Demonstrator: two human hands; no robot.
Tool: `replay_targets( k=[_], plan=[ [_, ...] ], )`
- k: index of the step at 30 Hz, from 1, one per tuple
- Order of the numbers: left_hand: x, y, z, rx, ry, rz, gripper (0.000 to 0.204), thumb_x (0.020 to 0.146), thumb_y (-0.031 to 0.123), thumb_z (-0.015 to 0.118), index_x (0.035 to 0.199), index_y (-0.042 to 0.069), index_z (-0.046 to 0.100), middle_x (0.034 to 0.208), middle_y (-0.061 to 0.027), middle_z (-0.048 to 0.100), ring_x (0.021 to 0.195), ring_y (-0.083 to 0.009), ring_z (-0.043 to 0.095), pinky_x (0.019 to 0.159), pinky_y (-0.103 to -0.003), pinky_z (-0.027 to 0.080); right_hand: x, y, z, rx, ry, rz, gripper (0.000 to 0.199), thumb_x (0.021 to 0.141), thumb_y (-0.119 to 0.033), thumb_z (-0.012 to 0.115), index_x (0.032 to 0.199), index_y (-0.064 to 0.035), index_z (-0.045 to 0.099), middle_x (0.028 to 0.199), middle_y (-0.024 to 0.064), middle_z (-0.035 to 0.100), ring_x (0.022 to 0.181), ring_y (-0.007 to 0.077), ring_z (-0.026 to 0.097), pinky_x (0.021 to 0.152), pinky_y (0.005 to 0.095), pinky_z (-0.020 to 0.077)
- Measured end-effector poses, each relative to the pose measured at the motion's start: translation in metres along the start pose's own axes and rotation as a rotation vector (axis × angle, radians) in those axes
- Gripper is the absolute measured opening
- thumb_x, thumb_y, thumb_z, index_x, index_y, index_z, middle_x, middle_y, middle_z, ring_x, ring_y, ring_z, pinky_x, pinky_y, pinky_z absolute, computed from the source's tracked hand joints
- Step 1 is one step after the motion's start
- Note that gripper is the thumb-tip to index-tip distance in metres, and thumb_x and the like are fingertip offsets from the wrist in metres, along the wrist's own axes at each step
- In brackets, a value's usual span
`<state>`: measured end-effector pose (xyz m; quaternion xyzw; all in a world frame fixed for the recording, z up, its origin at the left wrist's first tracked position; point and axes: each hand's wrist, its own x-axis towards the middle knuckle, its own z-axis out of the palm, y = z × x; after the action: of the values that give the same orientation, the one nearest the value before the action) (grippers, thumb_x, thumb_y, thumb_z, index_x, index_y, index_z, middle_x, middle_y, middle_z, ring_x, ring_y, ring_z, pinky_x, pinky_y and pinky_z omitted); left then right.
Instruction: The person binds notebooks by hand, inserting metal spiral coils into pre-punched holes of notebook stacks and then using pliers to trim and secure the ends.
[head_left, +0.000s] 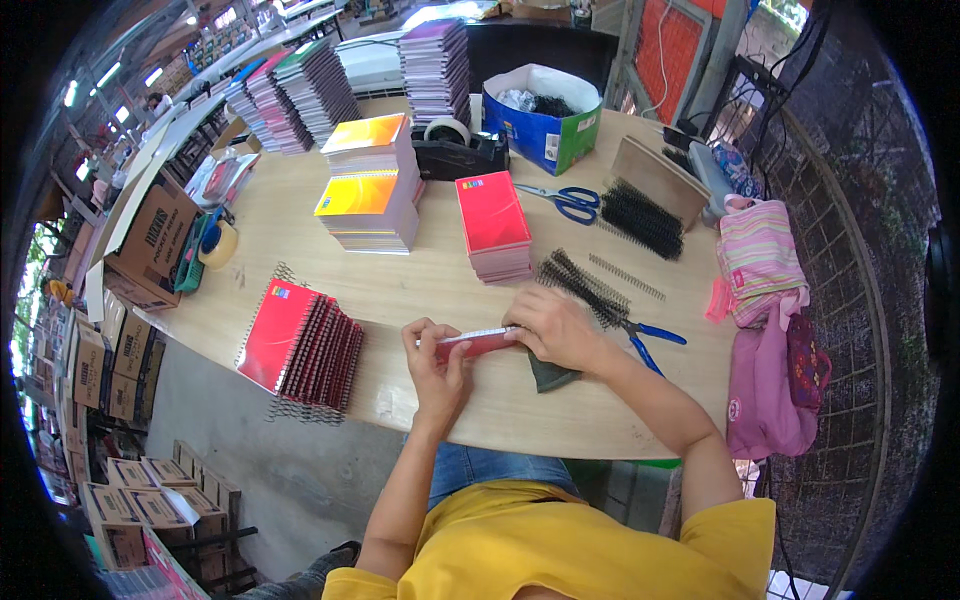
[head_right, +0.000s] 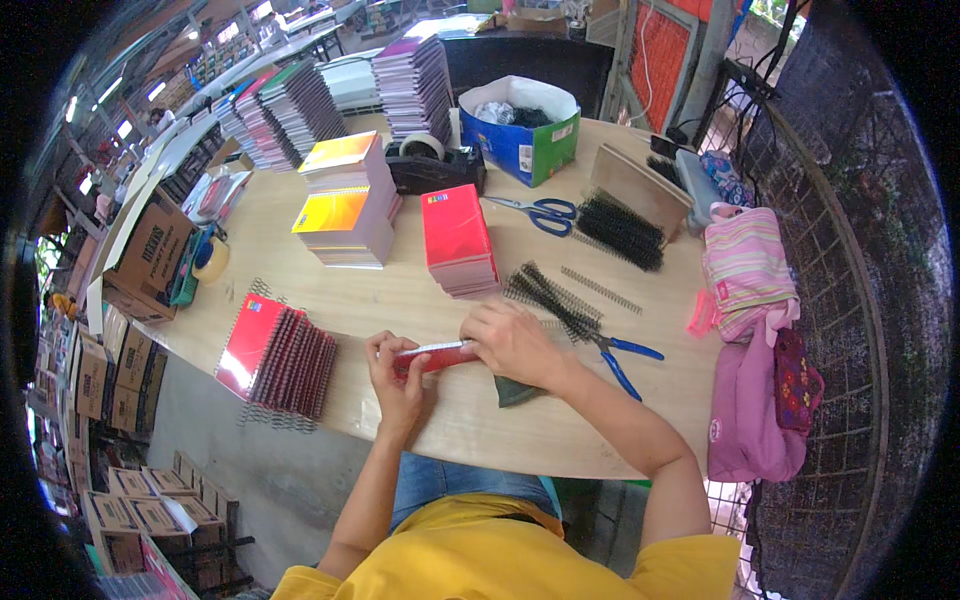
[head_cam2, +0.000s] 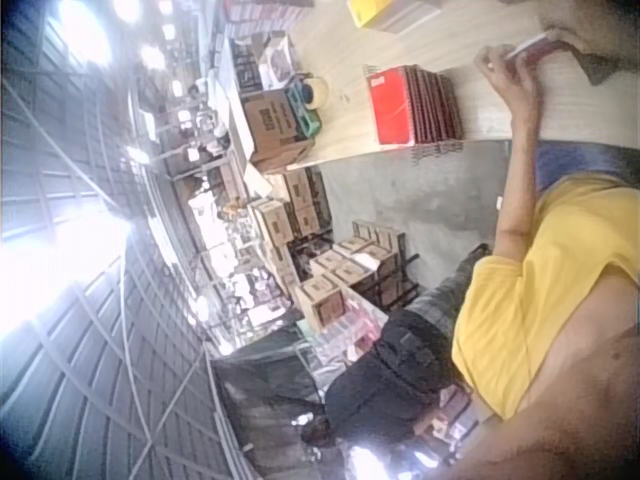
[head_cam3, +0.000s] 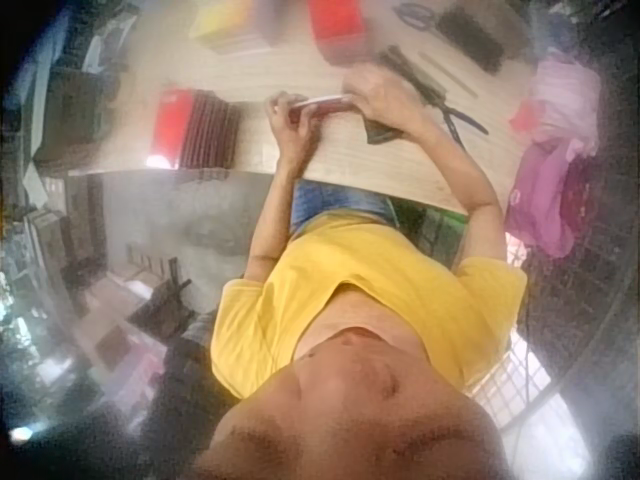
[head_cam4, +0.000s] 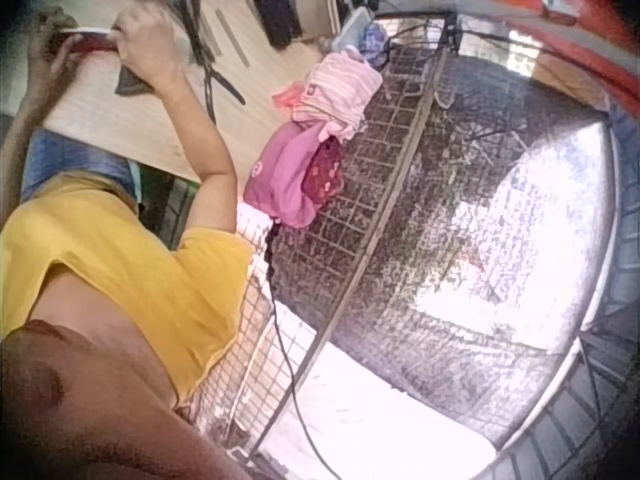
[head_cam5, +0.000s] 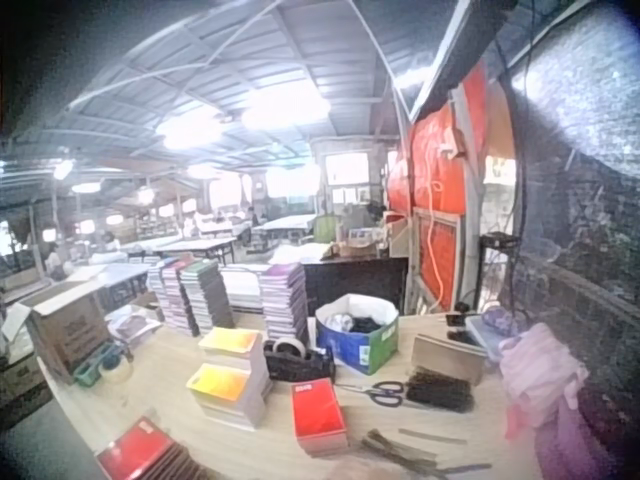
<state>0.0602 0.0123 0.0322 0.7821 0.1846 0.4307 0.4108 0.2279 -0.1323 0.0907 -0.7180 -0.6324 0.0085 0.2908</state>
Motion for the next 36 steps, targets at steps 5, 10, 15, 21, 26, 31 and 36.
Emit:
replay_targets(
  k=[5, 10, 15, 21, 26, 31, 36],
  plan=[
    [0.001, -0.002, 0.0, 0.02, 0.002, 0.031, 0.022, 0.079, 0.004, 0.077, 0.095, 0.003, 0.062, 0.104, -0.0135, 0.047, 0.098, -0.0289, 0.05, 0.085, -0.038, 0.045, 0.002, -0.001, -0.001, -0.066, -0.098, 0.064, 0.031, 0.087, -0.031, 0.071, 0.111, -0.0111, 0.071, 0.113, 0.0092, 0.067, 0.109, 0.0281, 0.06, 0.09, 0.0443, 0.0478],
    [0.001, 0.006, 0.002, -0.002, -0.012, -0.009, 0.041, 0.069, 0.014, 0.087, 0.095, 0.004, 0.058, 0.107, -0.0139, 0.044, 0.102, -0.0304, 0.048, 0.089, -0.04, 0.044, -0.003, 0.002, -0.016, -0.057, 0.129, 0.012, 0.042, 0.083, -0.025, 0.076, 0.121, -0.011, 0.067, 0.12, 0.0128, 0.064, 0.117, 0.0314, 0.058, 0.102, 0.0443, 0.0447],
    [0.001, -0.029, -0.035, -0.059, -0.058, -0.153, 0.06, 0.056, 0.026, 0.095, 0.093, 0.005, 0.052, 0.107, -0.0134, 0.042, 0.106, -0.0306, 0.046, 0.093, -0.042, 0.042, -0.036, 0.053, -0.076, 0.161, -0.097, 0.165, 0.076, 0.072, -0.027, 0.084, 0.139, -0.0105, 0.055, 0.137, 0.0171, 0.057, 0.131, 0.036, 0.05, 0.112, 0.0427, 0.0379],
    [0.01, -0.036, -0.058, -0.068, -0.166, -0.061, 0.067, 0.05, 0.031, 0.096, 0.087, 0.008, 0.045, 0.096, -0.0067, 0.039, 0.093, -0.0243, 0.043, 0.085, -0.033, 0.04, -0.041, 0.015, -0.044, -0.099, -0.424, -0.057, 0.088, 0.065, -0.028, 0.085, 0.144, -0.0104, 0.049, 0.143, 0.0235, 0.046, 0.13, 0.0439, 0.046, 0.114, 0.0499, 0.0343],
    [0.001, -0.027, -0.046, -0.078, -0.222, -0.075, 0.065, 0.051, 0.03, 0.096, 0.087, 0.008, 0.047, 0.096, -0.0076, 0.041, 0.092, -0.0246, 0.045, 0.083, -0.035, 0.043, -0.037, 0.029, -0.076, 0.422, -0.171, 0.17, 0.058, 0.078, -0.036, 0.074, 0.126, -0.0034, 0.067, 0.134, 0.0201, 0.054, 0.125, 0.0344, 0.053, 0.106, 0.0446, 0.0412],
    [0.0, -0.004, -0.012, -0.1, -0.252, 0.012, 0.064, 0.052, 0.027, 0.097, 0.089, 0.007, 0.049, 0.096, -0.0093, 0.043, 0.089, -0.0259, 0.047, 0.078, -0.035, 0.044, -0.021, -0.007, -0.044, 0.286, -0.526, 0.238, 0.057, 0.09, -0.044, 0.062, 0.118, 0.0045, 0.07, 0.141, 0.0172, 0.054, 0.116, 0.0257, 0.059, 0.101, 0.0351, 0.0432],
    [-0.003, 0.001, -0.005, -0.154, -0.242, -0.044, 0.064, 0.05, 0.023, 0.097, 0.088, 0.006, 0.048, 0.095, -0.009, 0.044, 0.085, -0.0253, 0.048, 0.074, -0.035, 0.044, -0.041, 0.014, -0.032, 1.094, -0.283, 0.278, 0.048, 0.092, -0.033, 0.059, 0.126, 0.0015, 0.063, 0.123, 0.0089, 0.061, 0.103, 0.018, 0.061, 0.091, 0.0296, 0.0465]
  ],
)
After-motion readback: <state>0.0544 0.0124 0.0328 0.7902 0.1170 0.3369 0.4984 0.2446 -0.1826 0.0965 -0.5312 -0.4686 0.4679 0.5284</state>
